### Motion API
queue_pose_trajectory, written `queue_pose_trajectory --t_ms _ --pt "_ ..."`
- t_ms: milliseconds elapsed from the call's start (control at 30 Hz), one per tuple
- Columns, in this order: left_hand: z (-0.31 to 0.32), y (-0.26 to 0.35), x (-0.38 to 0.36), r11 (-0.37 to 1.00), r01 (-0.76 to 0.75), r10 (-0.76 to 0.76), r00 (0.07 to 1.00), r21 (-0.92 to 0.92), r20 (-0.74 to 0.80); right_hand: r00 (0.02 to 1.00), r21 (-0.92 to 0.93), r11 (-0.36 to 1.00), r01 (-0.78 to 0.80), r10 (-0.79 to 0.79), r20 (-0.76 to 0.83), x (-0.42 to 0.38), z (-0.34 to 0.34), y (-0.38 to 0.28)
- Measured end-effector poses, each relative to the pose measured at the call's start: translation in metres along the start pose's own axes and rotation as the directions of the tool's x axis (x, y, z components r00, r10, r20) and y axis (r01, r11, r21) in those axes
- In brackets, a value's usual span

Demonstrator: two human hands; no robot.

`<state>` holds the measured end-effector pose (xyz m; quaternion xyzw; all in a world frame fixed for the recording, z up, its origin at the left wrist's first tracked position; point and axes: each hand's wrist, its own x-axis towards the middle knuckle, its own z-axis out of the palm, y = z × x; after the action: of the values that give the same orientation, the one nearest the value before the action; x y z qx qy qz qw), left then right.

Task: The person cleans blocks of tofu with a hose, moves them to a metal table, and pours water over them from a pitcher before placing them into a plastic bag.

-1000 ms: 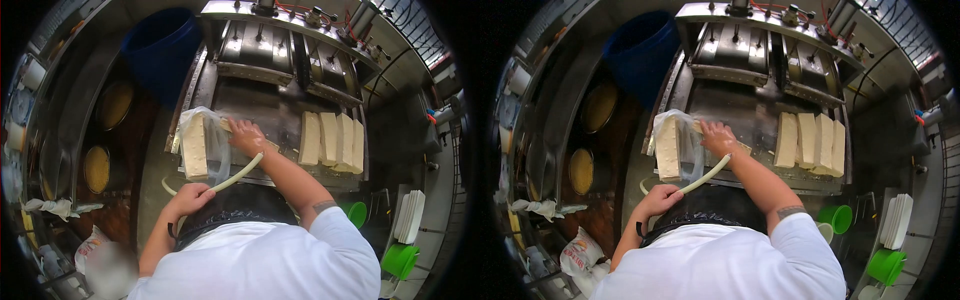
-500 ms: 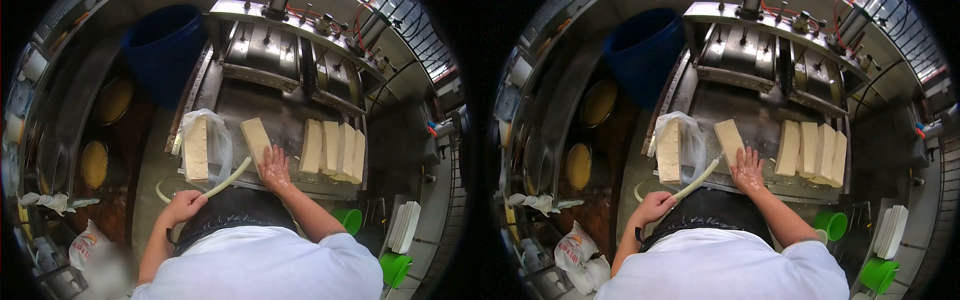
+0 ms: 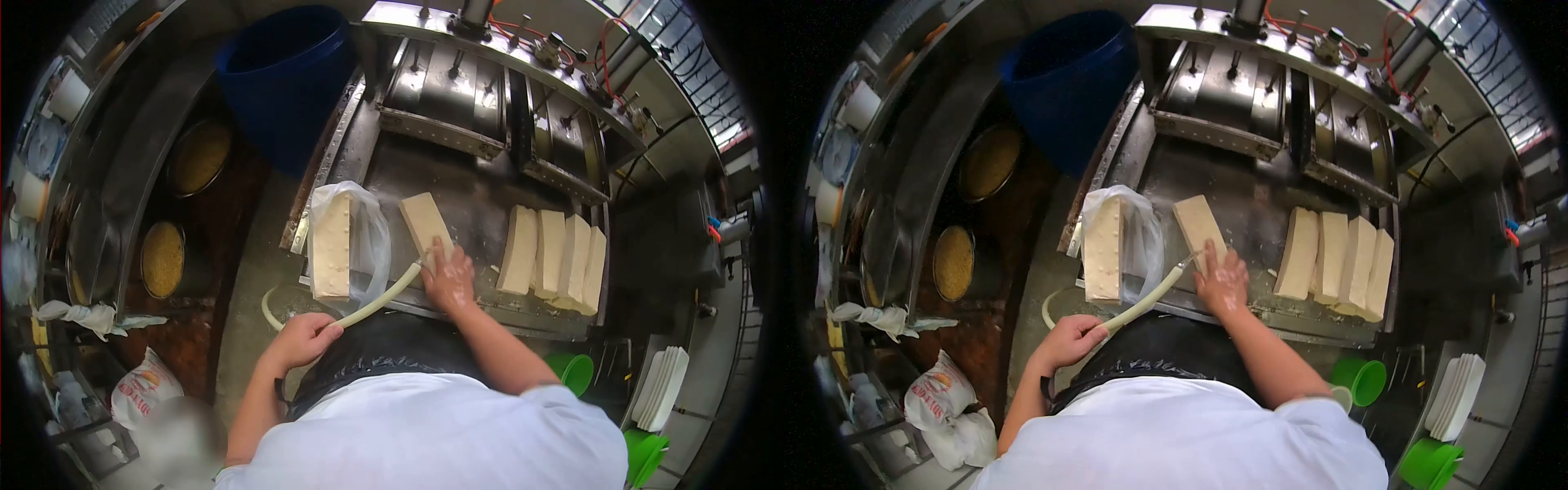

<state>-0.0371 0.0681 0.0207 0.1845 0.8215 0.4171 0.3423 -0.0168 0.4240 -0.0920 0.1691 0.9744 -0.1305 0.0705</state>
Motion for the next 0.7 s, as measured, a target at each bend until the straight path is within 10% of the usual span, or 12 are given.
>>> queue_pose_trajectory --t_ms 167,200,267,300,433,500,533,700 --pt "0.006 -0.011 0.001 0.998 0.070 -0.070 0.996 0.002 0.047 0.999 0.403 0.915 0.030 -0.044 0.026 0.015 0.013 0.032" --pt "0.006 -0.013 0.001 0.998 0.063 -0.063 0.997 -0.005 0.037 0.990 0.627 0.769 0.121 -0.143 -0.015 0.024 0.019 0.045" --pt "0.003 -0.012 0.003 0.999 0.049 -0.048 0.998 -0.008 0.039 0.894 0.912 0.000 -0.410 -0.202 0.401 0.015 -0.034 0.046" --pt "0.001 -0.010 0.005 0.999 0.051 -0.051 0.998 0.012 0.046 0.898 0.913 -0.007 -0.407 -0.189 0.398 0.011 -0.034 0.059" --pt "-0.003 -0.005 0.013 0.998 0.043 -0.045 0.998 0.048 0.038 0.968 0.605 0.769 -0.206 0.072 0.239 -0.008 -0.015 0.107" --pt "-0.001 0.001 0.017 0.998 0.052 -0.055 0.996 0.044 0.075 0.989 0.332 0.940 -0.072 0.024 0.147 -0.028 -0.002 0.081" --pt "-0.001 0.005 0.021 0.998 0.054 -0.058 0.993 0.043 0.102 0.996 0.013 0.998 0.059 -0.059 0.066 -0.031 -0.005 0.055" --pt "0.004 0.012 0.025 0.998 -0.038 0.033 0.996 0.050 0.083 0.998 0.016 0.998 -0.066 0.066 -0.015 0.064 0.004 -0.005"
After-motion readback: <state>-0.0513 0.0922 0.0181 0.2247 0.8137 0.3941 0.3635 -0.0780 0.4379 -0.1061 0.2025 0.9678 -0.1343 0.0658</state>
